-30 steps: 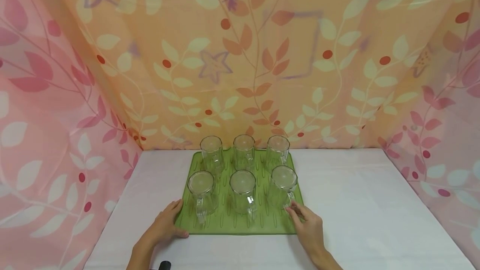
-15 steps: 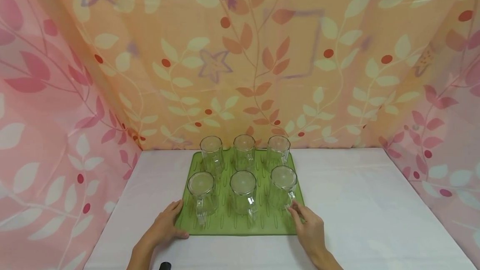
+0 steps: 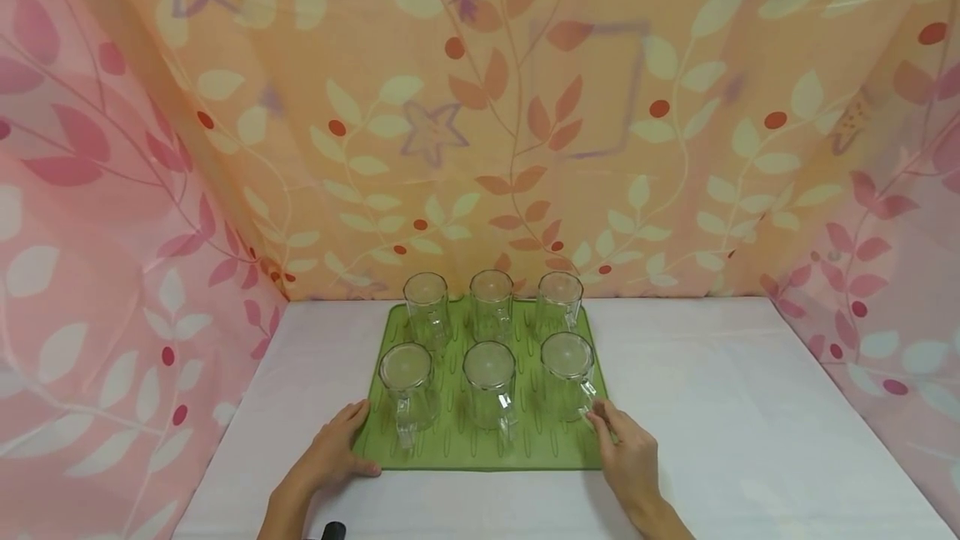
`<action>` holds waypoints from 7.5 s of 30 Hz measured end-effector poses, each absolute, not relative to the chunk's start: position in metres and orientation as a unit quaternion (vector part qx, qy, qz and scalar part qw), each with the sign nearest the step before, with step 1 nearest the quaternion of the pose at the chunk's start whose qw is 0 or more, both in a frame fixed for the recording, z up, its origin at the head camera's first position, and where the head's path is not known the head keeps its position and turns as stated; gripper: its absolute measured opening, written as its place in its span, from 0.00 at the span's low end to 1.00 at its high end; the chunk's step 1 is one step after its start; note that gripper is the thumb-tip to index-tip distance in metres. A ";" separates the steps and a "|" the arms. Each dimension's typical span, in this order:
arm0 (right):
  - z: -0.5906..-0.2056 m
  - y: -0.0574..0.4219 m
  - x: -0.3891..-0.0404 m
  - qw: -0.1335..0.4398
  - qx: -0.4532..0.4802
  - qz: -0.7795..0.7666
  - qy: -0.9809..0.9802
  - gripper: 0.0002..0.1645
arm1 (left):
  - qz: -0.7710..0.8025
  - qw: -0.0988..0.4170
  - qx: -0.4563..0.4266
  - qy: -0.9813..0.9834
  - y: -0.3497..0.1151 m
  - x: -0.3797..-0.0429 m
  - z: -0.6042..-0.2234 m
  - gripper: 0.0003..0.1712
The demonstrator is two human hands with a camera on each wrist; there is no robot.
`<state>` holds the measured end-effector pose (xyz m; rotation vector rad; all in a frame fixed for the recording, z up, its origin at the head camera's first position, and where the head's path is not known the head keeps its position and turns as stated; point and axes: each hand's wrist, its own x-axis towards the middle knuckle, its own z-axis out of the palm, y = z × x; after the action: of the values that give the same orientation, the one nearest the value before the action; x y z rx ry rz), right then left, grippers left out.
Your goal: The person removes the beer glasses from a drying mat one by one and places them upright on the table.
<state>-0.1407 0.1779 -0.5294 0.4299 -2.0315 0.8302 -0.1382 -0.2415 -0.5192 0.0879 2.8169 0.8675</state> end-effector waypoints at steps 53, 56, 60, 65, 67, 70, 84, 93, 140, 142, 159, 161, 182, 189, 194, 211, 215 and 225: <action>-0.437 0.227 -0.155 0.443 0.321 0.221 -0.807 0.28 | 0.283 0.105 0.032 0.953 -0.248 -0.136 -0.518 0.63; -0.431 0.228 -0.157 0.450 0.328 0.210 -0.804 0.28 | 0.285 0.107 0.031 0.952 -0.249 -0.136 -0.519 0.62; -0.425 0.229 -0.160 0.448 0.334 0.200 -0.805 0.29 | 0.285 0.108 0.037 0.952 -0.250 -0.137 -0.520 0.63; -0.418 0.230 -0.163 0.441 0.335 0.189 -0.811 0.30 | 0.287 0.108 0.036 0.951 -0.249 -0.137 -0.520 0.62; -0.415 0.230 -0.164 0.443 0.338 0.185 -0.810 0.30 | 0.291 0.109 0.033 0.950 -0.249 -0.136 -0.519 0.62; -0.410 0.229 -0.167 0.458 0.347 0.179 -0.799 0.28 | 0.294 0.107 0.033 0.949 -0.248 -0.135 -0.518 0.62; -0.396 0.222 -0.179 0.474 0.375 0.169 -0.779 0.27 | 0.297 0.120 0.039 0.947 -0.250 -0.138 -0.515 0.58; -0.388 0.214 -0.185 0.474 0.396 0.156 -0.771 0.27 | 0.288 0.117 0.057 0.949 -0.253 -0.137 -0.513 0.56; -0.378 0.172 -0.198 0.494 0.457 0.111 -0.731 0.22 | 0.361 -0.068 0.096 0.925 -0.210 -0.201 -0.390 0.36; -0.379 0.171 -0.199 0.497 0.458 0.109 -0.729 0.22 | 0.364 -0.060 0.102 0.924 -0.204 -0.203 -0.386 0.37; -0.378 0.158 -0.202 0.527 0.473 0.111 -0.698 0.17 | 0.441 0.045 0.139 0.886 -0.163 -0.219 -0.351 0.39; -0.378 0.157 -0.202 0.528 0.473 0.108 -0.697 0.17 | 0.455 0.057 0.131 0.879 -0.159 -0.222 -0.348 0.40; -0.379 0.143 -0.205 0.546 0.499 0.084 -0.668 0.16 | 0.414 0.179 0.158 0.878 -0.119 -0.239 -0.314 0.42; -0.379 0.140 -0.205 0.549 0.495 0.079 -0.668 0.15 | 0.365 0.188 0.173 0.895 -0.110 -0.246 -0.313 0.44; -0.380 0.138 -0.206 0.551 0.496 0.082 -0.666 0.15 | 0.369 0.208 0.174 0.889 -0.105 -0.249 -0.316 0.46; -0.383 0.135 -0.205 0.496 0.478 0.087 -0.720 0.20 | 0.410 0.211 0.124 0.879 -0.100 -0.249 -0.321 0.41; -0.382 0.136 -0.204 0.470 0.469 0.102 -0.741 0.14 | 0.416 0.203 0.110 0.880 -0.099 -0.248 -0.324 0.43; -0.378 0.141 -0.200 0.399 0.444 0.159 -0.786 0.21 | 0.446 0.177 0.085 0.873 -0.100 -0.245 -0.329 0.45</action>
<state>-0.1997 0.1407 -0.3784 1.1245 -1.9896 0.4029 -0.2454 -0.1004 -0.3294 0.2416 2.4715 1.2632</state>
